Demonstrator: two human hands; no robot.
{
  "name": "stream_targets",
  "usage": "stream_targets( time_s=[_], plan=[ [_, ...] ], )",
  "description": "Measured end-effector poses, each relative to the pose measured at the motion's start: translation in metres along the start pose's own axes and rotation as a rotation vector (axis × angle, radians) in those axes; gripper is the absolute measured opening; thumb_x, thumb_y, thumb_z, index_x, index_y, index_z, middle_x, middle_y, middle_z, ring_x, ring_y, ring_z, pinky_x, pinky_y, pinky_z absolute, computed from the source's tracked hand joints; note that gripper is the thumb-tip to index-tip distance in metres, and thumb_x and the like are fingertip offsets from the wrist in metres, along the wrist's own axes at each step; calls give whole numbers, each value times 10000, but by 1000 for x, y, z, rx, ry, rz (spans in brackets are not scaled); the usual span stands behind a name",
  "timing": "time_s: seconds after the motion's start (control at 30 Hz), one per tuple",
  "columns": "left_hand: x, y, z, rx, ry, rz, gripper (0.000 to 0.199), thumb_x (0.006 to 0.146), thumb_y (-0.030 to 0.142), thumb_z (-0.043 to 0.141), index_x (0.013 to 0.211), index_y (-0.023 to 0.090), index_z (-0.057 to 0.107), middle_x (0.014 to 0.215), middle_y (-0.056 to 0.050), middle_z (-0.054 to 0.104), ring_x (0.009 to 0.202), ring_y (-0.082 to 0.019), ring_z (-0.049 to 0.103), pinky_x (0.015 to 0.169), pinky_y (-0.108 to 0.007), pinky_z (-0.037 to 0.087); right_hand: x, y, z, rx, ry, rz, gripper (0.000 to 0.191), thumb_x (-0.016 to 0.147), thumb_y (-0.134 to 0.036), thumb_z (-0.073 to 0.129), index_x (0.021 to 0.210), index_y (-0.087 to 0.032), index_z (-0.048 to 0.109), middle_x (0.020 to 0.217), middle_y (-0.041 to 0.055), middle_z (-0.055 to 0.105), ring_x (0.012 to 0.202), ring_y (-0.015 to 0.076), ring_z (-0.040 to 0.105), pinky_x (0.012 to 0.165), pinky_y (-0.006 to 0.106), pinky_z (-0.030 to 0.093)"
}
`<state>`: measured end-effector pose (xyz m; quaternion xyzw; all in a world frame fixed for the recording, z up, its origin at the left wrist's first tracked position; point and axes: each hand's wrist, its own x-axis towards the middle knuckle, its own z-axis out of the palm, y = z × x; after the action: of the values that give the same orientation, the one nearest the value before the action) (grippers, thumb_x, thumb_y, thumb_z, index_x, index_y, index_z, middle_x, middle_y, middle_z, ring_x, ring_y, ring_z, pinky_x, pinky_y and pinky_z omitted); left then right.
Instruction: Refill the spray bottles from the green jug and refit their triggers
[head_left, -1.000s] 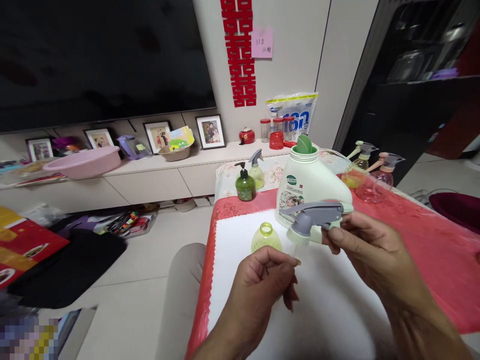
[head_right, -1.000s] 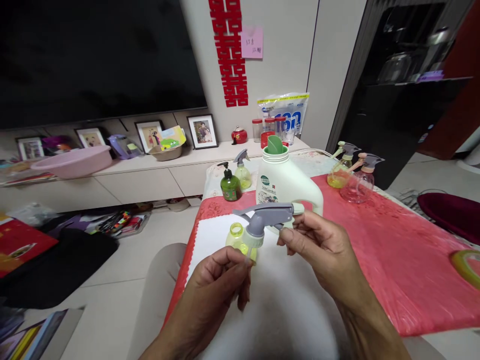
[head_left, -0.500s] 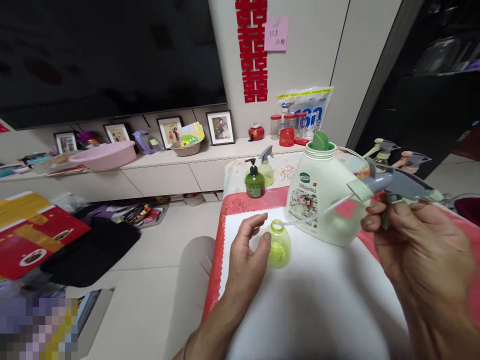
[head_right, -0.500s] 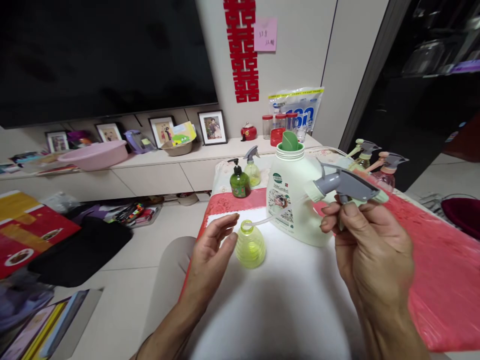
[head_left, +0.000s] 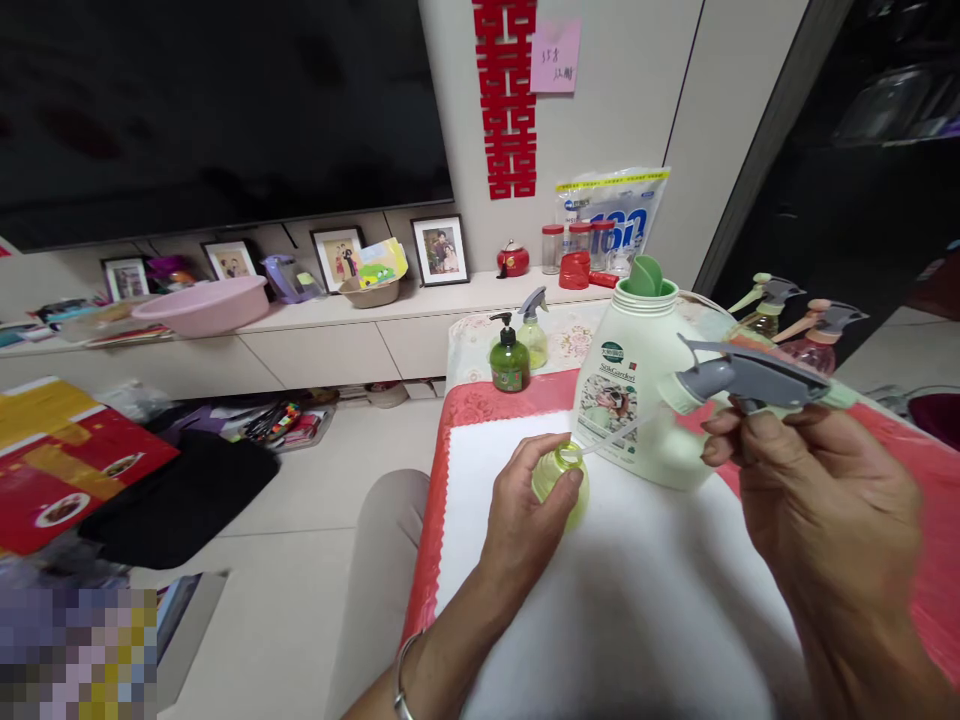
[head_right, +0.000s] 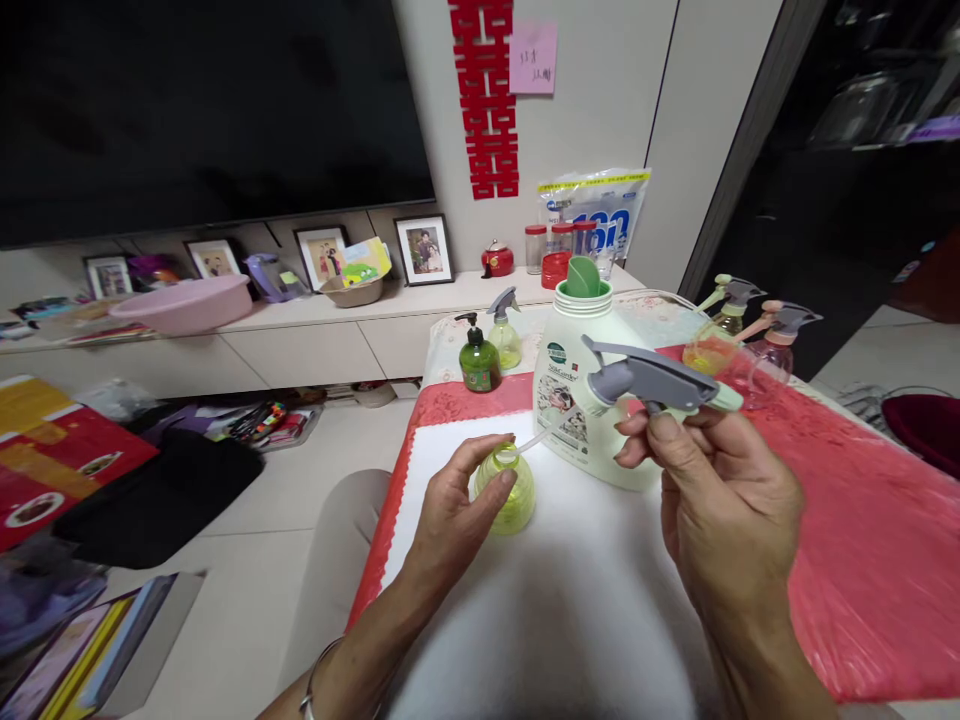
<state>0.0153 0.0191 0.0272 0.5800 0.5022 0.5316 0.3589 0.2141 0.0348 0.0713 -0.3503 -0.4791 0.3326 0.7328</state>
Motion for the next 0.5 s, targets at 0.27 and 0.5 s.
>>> stream_targets(
  time_s=[0.27, 0.5],
  plan=[
    [2, -5, 9, -15, -16, 93, 297, 862, 242, 646, 1156, 213, 671, 1176, -71, 676, 1140, -223, 615, 1016, -356, 446, -12, 9, 0, -349, -99, -141, 249, 915, -332, 735, 1029, -119, 678, 897, 77, 644, 761, 131, 645, 669, 190, 553],
    [9, -11, 15, -8, -1, 146, 269, 877, 240, 648, 1141, 192, 666, 1140, -76, 681, 1102, -216, 627, 988, -346, 456, -14, 25, 8, -464, -221, -190, 223, 973, -342, 660, 922, -125, 657, 804, 20, 636, 723, 68, 629, 655, 102, 519]
  ],
)
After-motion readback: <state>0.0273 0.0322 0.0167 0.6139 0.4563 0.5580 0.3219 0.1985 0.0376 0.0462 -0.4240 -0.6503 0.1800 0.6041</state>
